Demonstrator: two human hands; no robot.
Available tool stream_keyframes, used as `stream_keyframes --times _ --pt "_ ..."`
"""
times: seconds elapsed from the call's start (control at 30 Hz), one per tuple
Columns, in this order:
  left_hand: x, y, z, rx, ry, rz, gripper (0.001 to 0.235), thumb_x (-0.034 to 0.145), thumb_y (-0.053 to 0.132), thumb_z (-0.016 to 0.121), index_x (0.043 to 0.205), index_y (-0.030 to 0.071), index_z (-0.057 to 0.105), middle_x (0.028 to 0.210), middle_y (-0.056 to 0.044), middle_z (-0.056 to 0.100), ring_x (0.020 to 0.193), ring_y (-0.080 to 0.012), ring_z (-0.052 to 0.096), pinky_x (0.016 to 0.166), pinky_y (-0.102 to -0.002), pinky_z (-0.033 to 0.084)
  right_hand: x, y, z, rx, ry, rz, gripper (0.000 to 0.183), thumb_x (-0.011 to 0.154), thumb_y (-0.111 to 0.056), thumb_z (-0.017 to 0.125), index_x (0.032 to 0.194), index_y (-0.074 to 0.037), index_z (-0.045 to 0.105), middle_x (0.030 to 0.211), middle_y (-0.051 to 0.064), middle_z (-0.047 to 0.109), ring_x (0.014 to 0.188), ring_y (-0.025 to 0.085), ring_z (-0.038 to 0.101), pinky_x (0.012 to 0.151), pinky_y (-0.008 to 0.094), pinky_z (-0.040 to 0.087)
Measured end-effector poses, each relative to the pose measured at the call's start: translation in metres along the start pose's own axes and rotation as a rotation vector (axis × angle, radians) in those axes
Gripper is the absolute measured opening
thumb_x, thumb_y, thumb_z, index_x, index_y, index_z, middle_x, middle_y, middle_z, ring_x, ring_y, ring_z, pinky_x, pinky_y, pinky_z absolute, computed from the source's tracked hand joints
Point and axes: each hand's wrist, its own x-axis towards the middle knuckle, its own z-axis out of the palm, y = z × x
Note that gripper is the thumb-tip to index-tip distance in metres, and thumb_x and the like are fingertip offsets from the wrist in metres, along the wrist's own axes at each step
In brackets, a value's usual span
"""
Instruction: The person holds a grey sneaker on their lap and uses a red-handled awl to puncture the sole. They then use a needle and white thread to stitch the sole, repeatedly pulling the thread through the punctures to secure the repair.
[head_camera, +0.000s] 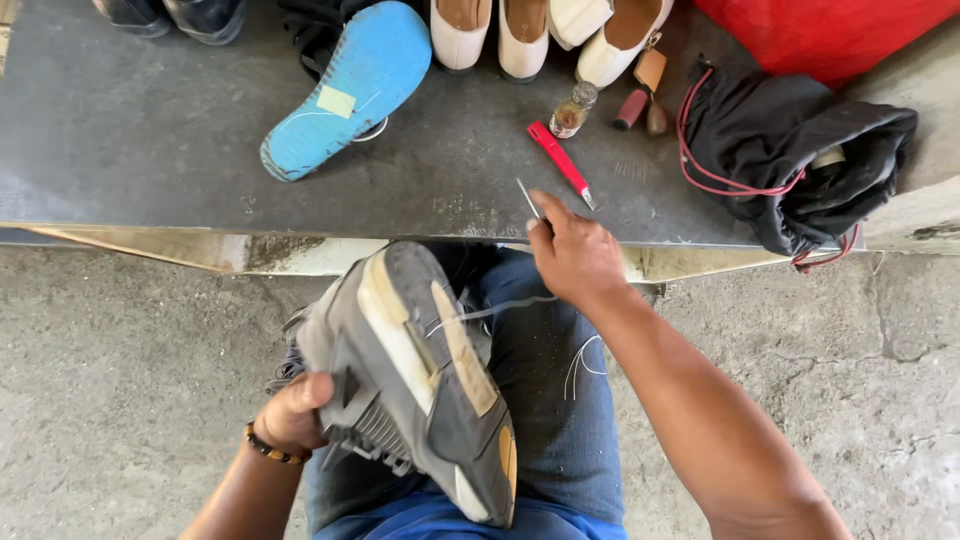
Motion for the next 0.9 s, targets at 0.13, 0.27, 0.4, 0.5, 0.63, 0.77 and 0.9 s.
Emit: stream_keyframes --times 0.13,0.27,0.4,0.5,0.63,0.77,0.9 --pt "-0.011 0.016 0.0 0.247 0.373 -0.127 0.085 0.096 0.036 0.091 0.162 -0.004 0.057 0.155 -0.028 0.074 0.137 -0.0465 0.076 0.115 -0.063 0.063 0.042 0.011 0.029 -0.019 0.22 -0.172 0.053 0.109 -0.036 0.047 0.16 -0.032 0.058 0.134 0.018 0.08 0.105 0.056 0.076 0.089 0.072 0.056" --pt "-0.012 0.017 0.004 0.223 0.421 -0.107 0.068 0.092 0.005 0.087 0.155 -0.004 0.063 0.142 -0.024 0.08 0.126 -0.0411 0.079 0.108 -0.055 0.064 0.077 -0.014 0.025 -0.086 0.219 -0.174 0.054 0.11 -0.037 0.051 0.164 -0.029 0.051 0.138 0.017 0.074 0.106 0.055 0.074 0.087 0.071 0.057" --pt "-0.023 0.002 -0.01 0.206 0.547 -0.068 0.082 0.081 0.004 0.085 0.158 -0.008 0.06 0.141 -0.026 0.08 0.127 -0.0443 0.077 0.11 -0.057 0.061 0.103 -0.024 0.033 -0.214 0.232 -0.262 0.055 0.112 -0.037 0.056 0.163 -0.019 0.049 0.14 0.021 0.067 0.097 0.056 0.075 0.074 0.072 0.062" --pt "-0.022 -0.003 -0.016 0.197 0.718 -0.093 0.097 0.07 0.004 0.081 0.163 -0.009 0.057 0.142 -0.031 0.079 0.129 -0.0499 0.075 0.112 -0.064 0.058 0.111 -0.019 0.044 -0.365 0.318 -0.346 0.043 0.113 -0.04 0.058 0.148 -0.016 0.058 0.127 0.018 0.062 0.084 0.048 0.074 0.06 0.065 0.063" --pt "-0.024 -0.007 -0.027 0.205 0.667 -0.091 0.095 0.073 0.012 0.089 0.161 -0.006 0.059 0.143 -0.03 0.08 0.129 -0.0502 0.077 0.11 -0.065 0.061 0.107 -0.011 0.044 -0.28 0.266 -0.287 0.048 0.114 -0.045 0.057 0.153 -0.018 0.054 0.132 0.02 0.06 0.085 0.054 0.074 0.061 0.069 0.062" --pt "-0.021 -0.004 -0.029 0.218 0.731 -0.107 0.084 0.079 0.014 0.089 0.157 -0.004 0.064 0.139 -0.029 0.081 0.121 -0.0481 0.079 0.105 -0.063 0.064 0.095 -0.007 0.024 -0.231 0.233 -0.197 0.07 0.111 -0.067 0.045 0.166 -0.024 0.051 0.147 0.021 0.06 0.104 0.055 0.076 0.078 0.069 0.062" --pt "-0.004 0.018 0.004 0.247 0.634 -0.143 0.078 0.087 -0.006 0.081 0.162 -0.002 0.061 0.144 -0.028 0.081 0.129 -0.0484 0.078 0.111 -0.064 0.064 0.082 -0.008 -0.011 -0.243 0.259 -0.089 0.057 0.113 -0.027 0.058 0.168 -0.018 0.051 0.142 0.023 0.064 0.09 0.035 0.079 0.066 0.048 0.071"
